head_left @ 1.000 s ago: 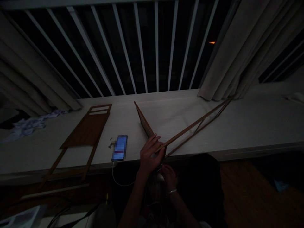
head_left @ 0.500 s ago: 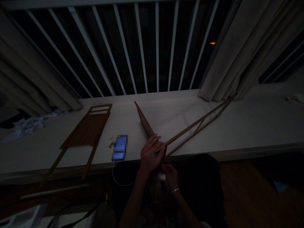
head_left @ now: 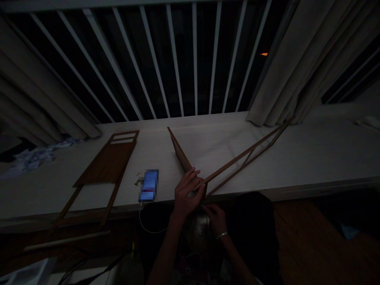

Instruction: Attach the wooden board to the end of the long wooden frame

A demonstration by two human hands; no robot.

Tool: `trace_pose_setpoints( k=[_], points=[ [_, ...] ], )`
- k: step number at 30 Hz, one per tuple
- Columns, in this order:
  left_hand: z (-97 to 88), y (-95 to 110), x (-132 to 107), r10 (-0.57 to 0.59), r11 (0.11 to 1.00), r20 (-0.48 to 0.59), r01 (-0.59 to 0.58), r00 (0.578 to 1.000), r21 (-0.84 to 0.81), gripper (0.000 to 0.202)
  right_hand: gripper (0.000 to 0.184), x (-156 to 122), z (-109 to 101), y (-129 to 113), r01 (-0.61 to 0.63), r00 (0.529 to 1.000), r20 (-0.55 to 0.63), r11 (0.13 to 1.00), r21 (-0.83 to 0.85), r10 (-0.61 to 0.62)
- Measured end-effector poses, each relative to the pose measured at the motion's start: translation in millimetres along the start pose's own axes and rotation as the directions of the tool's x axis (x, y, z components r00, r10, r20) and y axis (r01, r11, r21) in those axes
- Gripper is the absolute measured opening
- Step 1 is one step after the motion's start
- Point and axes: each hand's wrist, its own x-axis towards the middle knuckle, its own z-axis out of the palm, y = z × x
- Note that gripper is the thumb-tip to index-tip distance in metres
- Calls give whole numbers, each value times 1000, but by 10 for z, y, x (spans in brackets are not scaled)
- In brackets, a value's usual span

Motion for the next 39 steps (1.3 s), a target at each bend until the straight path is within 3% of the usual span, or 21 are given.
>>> trace_pose_setpoints(
  k=[5, 9, 12, 17, 27, 39],
  points=[
    [-2, 7, 6, 2, 1000, -5, -2, 1000, 14, 17, 36, -42, 83, -61, -284, 958, 45, 907, 312, 284],
    [4, 8, 8, 6, 1000, -9, -6, 1000, 23, 17, 40, -58, 144, -36, -371, 926, 125, 802, 468, 356],
    [12, 2, 3, 3, 1000, -13, -3, 1000, 22, 17, 39, -52, 155, 31, -385, 919, 140, 767, 513, 367],
    [9, -1, 0, 1, 1000, -4, -1, 1000, 10, 17, 36, -15, 149, 110, -334, 931, 65, 771, 542, 358],
    [9, 6, 4, 3, 1000, -8, -3, 1000, -7, 18, 43, -13, 132, 26, -287, 936, -14, 788, 544, 351],
    [18, -3, 1, 0, 1000, -14, 0, 1000, 6, 17, 38, -22, 171, 29, -338, 920, 35, 744, 576, 391]
  ],
)
